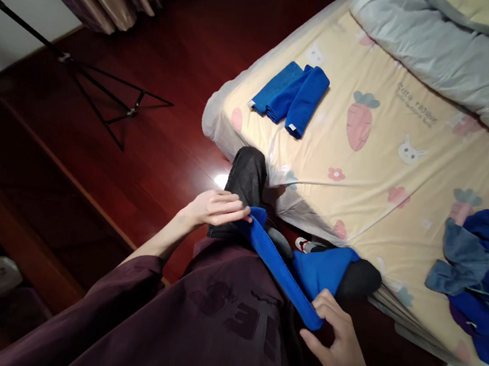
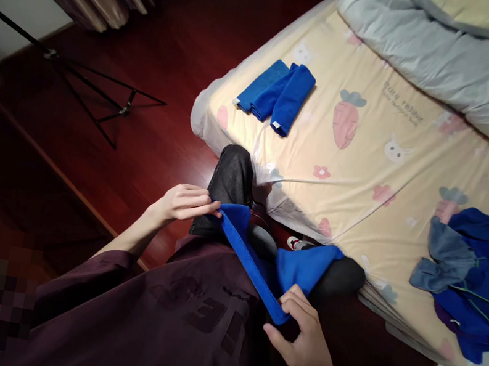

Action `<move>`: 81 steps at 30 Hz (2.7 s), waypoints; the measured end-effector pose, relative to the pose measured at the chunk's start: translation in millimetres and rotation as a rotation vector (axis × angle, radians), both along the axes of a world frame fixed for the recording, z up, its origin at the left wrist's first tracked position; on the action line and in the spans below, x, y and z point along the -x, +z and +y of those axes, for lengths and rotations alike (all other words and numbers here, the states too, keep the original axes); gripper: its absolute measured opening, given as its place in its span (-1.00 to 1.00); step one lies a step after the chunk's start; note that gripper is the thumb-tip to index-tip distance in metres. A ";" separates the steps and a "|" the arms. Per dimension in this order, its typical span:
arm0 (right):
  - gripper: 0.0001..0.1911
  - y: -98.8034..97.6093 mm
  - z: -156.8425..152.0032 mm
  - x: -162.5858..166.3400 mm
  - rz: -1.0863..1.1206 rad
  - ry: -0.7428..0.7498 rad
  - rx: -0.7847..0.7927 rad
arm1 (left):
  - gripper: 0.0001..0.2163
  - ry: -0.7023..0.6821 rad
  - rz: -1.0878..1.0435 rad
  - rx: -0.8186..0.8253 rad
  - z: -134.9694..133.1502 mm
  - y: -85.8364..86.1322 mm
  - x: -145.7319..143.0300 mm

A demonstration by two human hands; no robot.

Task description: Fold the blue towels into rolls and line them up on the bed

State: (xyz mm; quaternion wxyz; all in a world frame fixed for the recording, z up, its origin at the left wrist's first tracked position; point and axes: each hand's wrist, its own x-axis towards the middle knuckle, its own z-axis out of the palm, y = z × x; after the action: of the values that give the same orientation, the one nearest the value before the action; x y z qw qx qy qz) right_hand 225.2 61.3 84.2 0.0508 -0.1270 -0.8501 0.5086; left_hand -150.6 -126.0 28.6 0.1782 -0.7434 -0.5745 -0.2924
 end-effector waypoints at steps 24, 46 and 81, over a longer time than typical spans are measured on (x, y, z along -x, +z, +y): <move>-0.75 -96.9 -13.8 -37.0 -0.499 0.050 -0.422 | -0.84 0.247 0.289 0.164 -65.1 46.8 59.1; -0.64 -61.1 91.5 -109.5 -0.147 -0.808 -1.022 | -0.66 0.468 0.155 0.205 -90.4 45.6 86.5; -0.55 20.5 149.3 -229.6 -0.831 -1.194 -0.557 | -0.78 0.684 -0.581 0.637 -17.7 102.0 93.4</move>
State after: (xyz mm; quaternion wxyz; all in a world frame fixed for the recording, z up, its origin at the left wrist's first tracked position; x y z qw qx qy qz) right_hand 454.9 210.5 104.7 0.0233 -0.7260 -0.6834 0.0732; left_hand -244.0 -143.7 130.6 -0.1366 -0.4203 -0.8690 -0.2227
